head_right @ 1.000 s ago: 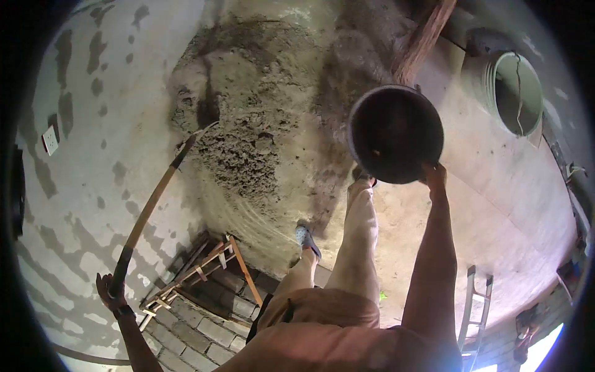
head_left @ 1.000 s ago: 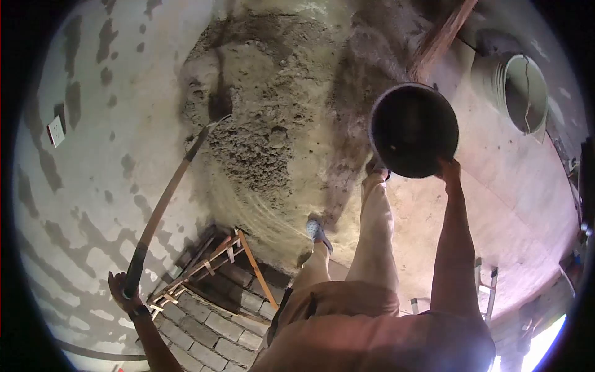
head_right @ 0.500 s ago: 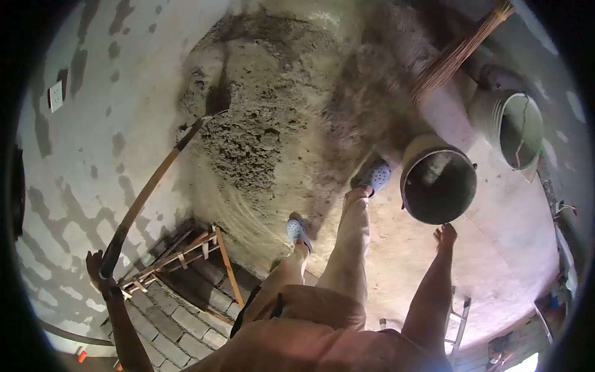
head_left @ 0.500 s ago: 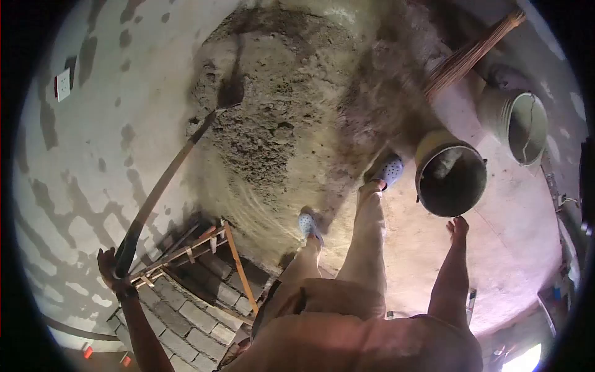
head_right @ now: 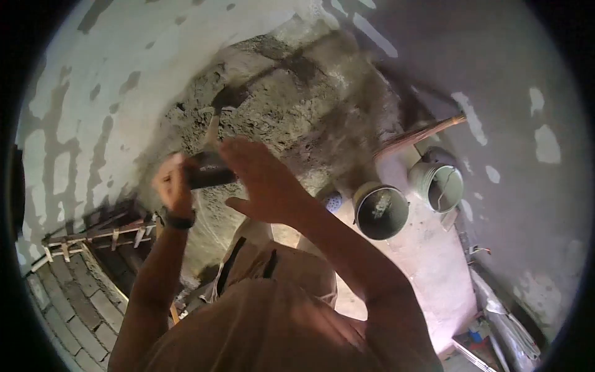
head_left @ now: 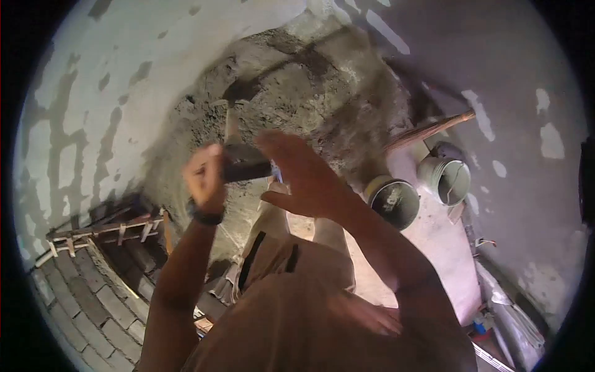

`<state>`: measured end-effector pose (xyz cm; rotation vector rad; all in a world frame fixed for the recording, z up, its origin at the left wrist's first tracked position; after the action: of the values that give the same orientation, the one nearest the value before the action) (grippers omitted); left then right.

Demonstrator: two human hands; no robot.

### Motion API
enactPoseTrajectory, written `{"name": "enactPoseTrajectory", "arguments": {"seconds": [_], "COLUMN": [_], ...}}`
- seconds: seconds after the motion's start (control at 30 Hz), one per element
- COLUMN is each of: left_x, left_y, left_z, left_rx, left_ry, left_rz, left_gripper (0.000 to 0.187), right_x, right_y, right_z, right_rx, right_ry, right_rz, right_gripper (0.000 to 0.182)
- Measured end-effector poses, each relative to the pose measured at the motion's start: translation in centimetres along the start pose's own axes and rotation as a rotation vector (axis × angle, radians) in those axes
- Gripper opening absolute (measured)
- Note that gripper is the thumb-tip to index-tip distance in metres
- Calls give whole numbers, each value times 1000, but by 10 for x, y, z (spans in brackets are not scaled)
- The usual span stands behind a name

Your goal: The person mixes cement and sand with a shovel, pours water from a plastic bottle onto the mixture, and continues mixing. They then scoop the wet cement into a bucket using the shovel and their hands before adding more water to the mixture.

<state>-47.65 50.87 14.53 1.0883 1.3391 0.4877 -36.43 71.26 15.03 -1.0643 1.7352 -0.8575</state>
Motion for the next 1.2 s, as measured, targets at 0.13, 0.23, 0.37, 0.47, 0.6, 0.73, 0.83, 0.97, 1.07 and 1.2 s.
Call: {"name": "enactPoseTrajectory", "arguments": {"seconds": [0.13, 0.23, 0.37, 0.47, 0.6, 0.73, 0.83, 0.97, 1.07, 1.2], "left_x": [2, -22, -24, 36, 150, 207, 225, 273, 335, 340], "left_y": [2, -45, -155, -180, -131, 2, 73, 60, -95, -242], "left_z": [-25, -78, -132, -158, -194, -216, -249, -277, -272, -265], "left_rx": [232, 160, 99, 450, 602, 669, 707, 657, 520, 432], "left_ry": [18, 80, -83, -245, -640, -715, -644, -574, -591, -701], "left_rz": [151, 401, 35, -281, -6, 107, 238, 303, 178, 22], "left_gripper": [24, 21, 53, 66, 42, 26, 24, 24, 28, 20], "right_x": [55, 52, 28, -36, -159, -223, -220, -179, -139, -101], "right_y": [-16, -14, -51, -100, -175, -264, -291, -217, -60, 54], "right_z": [-71, -99, -120, -132, -101, -163, -224, -276, -258, -220], "right_rx": [473, 321, 357, 625, 292, 361, 185, 146, 541, 943], "right_ry": [-515, -357, -54, 227, 388, 1000, 1058, 967, 817, 652], "right_rz": [184, 344, 302, 288, 1107, 949, 1015, 1023, 967, 695], "right_gripper": [50, 36, 39, 48, 48, 41, 36, 30, 28, 26]}}
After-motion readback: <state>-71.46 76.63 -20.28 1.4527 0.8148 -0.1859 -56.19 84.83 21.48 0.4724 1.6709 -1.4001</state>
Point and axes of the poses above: each hand's wrist, its own z-axis away from the middle knuckle, its own x-axis out of the palm, y = z × x, the point moved 1 cm from there along -z, towards the middle knuckle, and after that the axes turned 10 degrees about -z, right-handed, at the moved point
